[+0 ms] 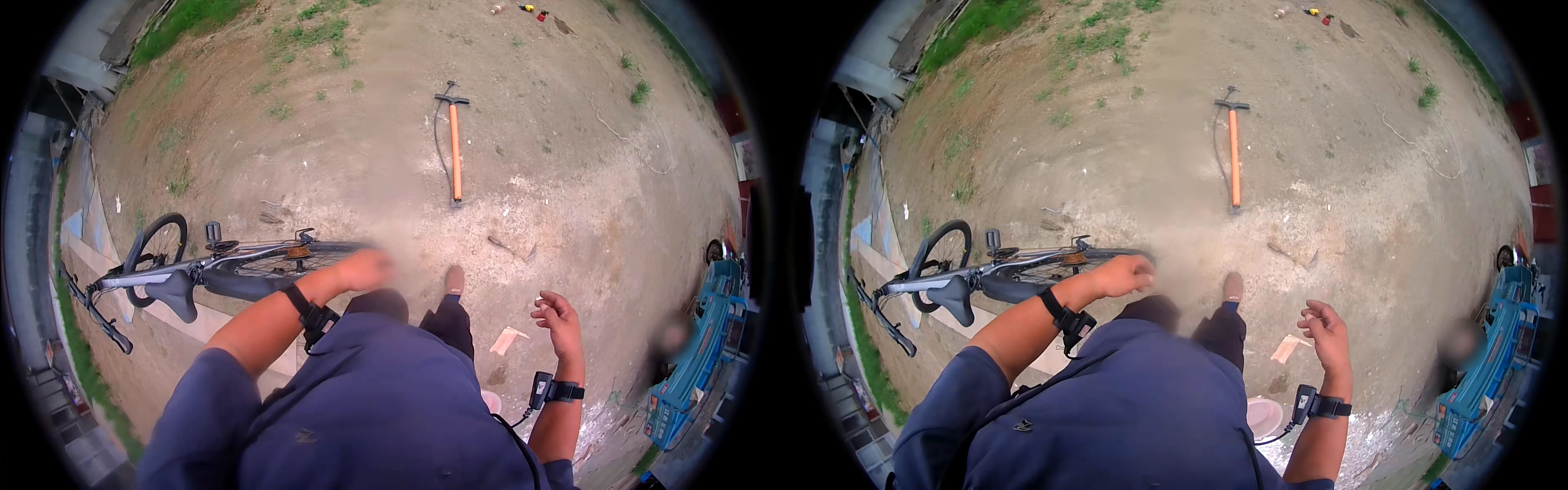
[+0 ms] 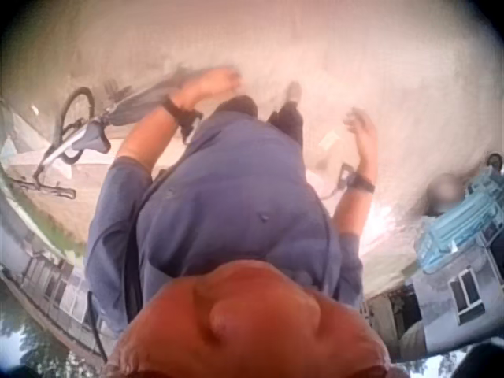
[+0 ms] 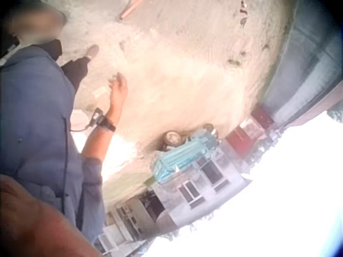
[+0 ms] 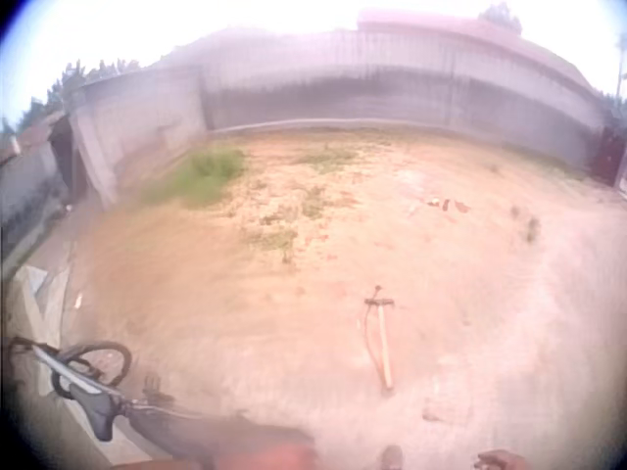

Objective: The person removes a pedal and uses pliers to manipulate the chain of a bicycle that is resting on the ground.

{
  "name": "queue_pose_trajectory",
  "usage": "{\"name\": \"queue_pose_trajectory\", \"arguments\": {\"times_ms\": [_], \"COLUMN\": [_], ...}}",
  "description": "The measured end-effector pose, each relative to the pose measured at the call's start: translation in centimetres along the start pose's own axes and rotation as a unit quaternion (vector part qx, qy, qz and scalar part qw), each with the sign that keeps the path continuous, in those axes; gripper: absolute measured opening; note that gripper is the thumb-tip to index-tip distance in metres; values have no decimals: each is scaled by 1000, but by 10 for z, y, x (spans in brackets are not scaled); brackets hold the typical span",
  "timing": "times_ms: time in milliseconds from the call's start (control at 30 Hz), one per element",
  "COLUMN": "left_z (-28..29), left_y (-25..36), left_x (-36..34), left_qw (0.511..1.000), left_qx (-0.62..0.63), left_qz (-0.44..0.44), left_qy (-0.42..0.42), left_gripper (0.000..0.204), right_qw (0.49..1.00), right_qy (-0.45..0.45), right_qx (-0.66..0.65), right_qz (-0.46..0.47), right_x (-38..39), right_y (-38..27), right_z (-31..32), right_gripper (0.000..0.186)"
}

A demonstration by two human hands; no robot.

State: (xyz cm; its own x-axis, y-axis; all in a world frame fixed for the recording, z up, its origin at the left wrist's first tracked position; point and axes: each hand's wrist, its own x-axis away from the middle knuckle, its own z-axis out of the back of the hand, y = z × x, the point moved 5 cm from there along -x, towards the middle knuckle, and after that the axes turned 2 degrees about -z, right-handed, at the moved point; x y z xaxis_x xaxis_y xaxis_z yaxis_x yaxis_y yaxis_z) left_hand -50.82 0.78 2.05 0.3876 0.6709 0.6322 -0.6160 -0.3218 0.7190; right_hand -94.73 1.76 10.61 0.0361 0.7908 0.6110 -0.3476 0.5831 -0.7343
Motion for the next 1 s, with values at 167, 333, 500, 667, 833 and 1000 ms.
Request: {"name": "queue_pose_trajectory", "arguments": {"times_ms": [167, 333, 500, 667, 833, 1000], "left_z": [6, 5, 32, 91, 119, 156], "left_y": [0, -10, -50, -60, -74, -91], "left_x": [-13, -17, -49, -53, -35, -33], "left_qw": [996, 992, 987, 974, 936, 884], "left_qx": [50, 32, 29, 105, 214, 319], "left_qz": [67, 111, 134, 152, 204, 237], "left_qy": [23, 50, 81, 133, 189, 248], "left_gripper": [37, 47, 37, 30, 26, 25], "right_qw": [992, 954, 832, 609, 513, 331], "right_qy": [-44, -187, -366, -494, -529, -592], "right_qx": [109, 214, 399, 618, 667, 709], "right_qz": [48, 98, 124, 63, 111, 195], "right_x": [-110, -216, -301, -351, -380, -408], "right_y": [-95, -196, -238, -249, -307, -369], "right_z": [34, -34, -175, -269, -368, -489], "right_gripper": [41, 40, 35, 34, 20, 15]}}
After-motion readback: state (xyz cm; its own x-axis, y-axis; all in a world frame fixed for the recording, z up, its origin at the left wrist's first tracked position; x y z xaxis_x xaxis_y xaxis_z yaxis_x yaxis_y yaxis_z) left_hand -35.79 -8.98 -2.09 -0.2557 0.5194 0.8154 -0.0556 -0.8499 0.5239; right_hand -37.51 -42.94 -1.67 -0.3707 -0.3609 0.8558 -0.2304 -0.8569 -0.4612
